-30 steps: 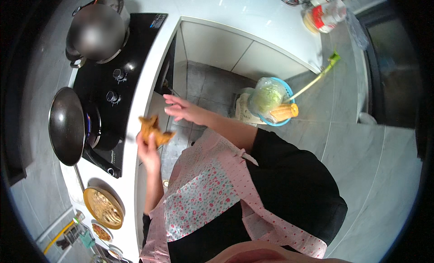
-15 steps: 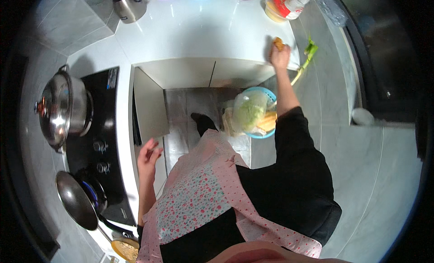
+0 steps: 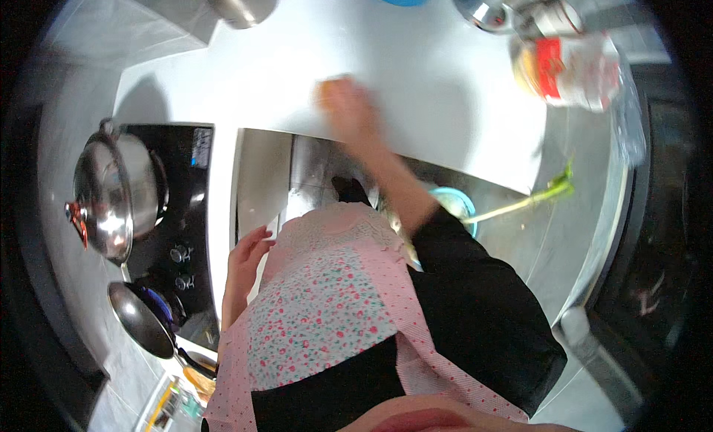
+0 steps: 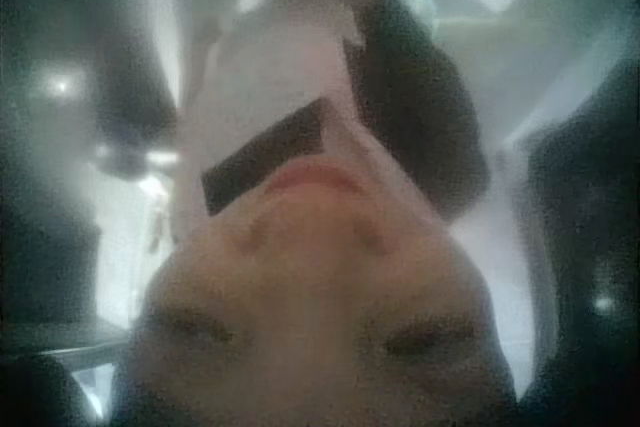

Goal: The person wipes the stovetop and countertop with a cloth, then washes a bowl and utensils in the sink. They also handle a plastic bag of food and move a plate of cooked fish on the counter.

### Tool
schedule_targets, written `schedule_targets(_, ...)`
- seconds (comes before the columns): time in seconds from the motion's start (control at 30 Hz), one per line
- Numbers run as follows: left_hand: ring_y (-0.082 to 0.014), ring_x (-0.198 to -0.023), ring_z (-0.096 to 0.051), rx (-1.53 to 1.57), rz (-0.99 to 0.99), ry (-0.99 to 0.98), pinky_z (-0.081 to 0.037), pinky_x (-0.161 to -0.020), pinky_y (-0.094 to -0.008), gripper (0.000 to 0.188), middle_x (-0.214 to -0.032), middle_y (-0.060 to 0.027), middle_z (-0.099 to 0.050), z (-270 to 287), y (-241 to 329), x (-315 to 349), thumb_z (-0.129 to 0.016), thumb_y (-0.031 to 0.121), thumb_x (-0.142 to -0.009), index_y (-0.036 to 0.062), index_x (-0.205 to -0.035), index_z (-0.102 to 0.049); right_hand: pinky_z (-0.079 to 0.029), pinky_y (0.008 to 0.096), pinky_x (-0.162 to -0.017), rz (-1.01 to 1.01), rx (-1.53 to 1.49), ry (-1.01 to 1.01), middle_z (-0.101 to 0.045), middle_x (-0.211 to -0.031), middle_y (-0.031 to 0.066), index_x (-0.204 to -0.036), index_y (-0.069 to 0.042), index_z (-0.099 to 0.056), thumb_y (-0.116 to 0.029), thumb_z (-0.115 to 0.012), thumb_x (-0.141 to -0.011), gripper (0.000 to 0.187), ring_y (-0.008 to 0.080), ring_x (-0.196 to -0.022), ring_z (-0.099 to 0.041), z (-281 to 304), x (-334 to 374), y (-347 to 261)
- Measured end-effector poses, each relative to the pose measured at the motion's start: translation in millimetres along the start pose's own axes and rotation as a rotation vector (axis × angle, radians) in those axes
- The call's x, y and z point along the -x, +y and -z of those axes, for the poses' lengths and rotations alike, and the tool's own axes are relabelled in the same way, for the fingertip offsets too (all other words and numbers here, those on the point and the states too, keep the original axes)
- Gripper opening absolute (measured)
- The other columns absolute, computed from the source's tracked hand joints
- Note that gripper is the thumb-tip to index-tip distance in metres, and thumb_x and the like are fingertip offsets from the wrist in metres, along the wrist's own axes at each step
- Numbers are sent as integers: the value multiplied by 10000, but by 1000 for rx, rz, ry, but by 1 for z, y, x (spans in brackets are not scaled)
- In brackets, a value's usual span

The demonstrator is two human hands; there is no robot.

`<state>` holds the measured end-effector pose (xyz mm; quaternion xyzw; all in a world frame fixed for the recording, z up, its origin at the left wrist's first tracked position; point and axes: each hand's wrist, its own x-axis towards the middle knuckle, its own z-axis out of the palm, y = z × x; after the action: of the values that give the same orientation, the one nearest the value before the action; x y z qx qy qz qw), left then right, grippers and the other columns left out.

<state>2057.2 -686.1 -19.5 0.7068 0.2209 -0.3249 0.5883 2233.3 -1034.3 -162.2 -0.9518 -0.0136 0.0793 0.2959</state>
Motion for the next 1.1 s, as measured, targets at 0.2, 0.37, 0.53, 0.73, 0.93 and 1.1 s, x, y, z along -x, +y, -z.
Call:
schedule_targets(0.2, -194, -1026, -656, 46, 241, 443, -506, -917, -291, 353, -1181, -132, -673, 48, -82, 79, -619, 114, -998, -46, -1311, -590, -355, 469, -1086, -455, 535, 564, -490, -1348, 232, -1388, 40, -466, -214, -510, -994, 471, 365, -1258, -467, 128, 24, 119)
schedule_targets(0.37, -189, -1034, -650, 207, 81, 420, -521, -915, -299, 341, -1168, -131, -680, 10, -118, 88, -626, 60, -981, -61, -1299, -592, -334, 467, -1142, 481, 272, 447, -522, -1376, 234, -1422, 47, -434, -179, -454, -1010, 470, 345, -1329, -459, -32, -46, -67)
schedule_targets(0.53, -193, -1097, -649, 465, -30, 425, -522, -959, -304, 353, -1181, -137, -677, -18, -158, 122, -599, -17, -974, -52, -1324, -569, -240, 476, -1237, 892, 247, -74, -442, -1514, 217, -1487, 16, -400, -229, -588, -981, 593, 353, -1475, -321, -56, -87, -144)
schedule_targets(0.73, -155, -948, -661, 233, 407, 868, -531, -857, -279, 313, -1125, -103, -695, -54, -221, 203, -613, 34, -976, -40, -1279, -608, -336, 479, -1153, 1020, 150, 34, -445, -1486, 208, -1419, 28, -458, -219, -573, -963, 530, 412, -1401, -371, -124, -271, -218)
schedule_targets(0.93, -171, -959, -688, 303, 208, 759, -553, -806, -284, 311, -1074, -120, -704, -117, -236, 195, -632, 93, -974, -45, -1252, -618, -407, 450, -1094, 915, 205, -318, -532, -1433, 111, -1417, -75, -517, -301, -492, -1004, 472, 358, -1301, -497, -166, -268, -279)
schedule_targets(1.1, -156, -917, -679, 229, 198, 789, -541, -778, -282, 299, -1039, -114, -704, -125, -254, 213, -642, 120, -972, -19, -1237, -643, -397, 394, -1129, 1051, -87, -159, -570, -1399, 154, -1331, 11, -572, -229, -570, -1000, 409, 334, -1378, -459, -101, -147, -193)
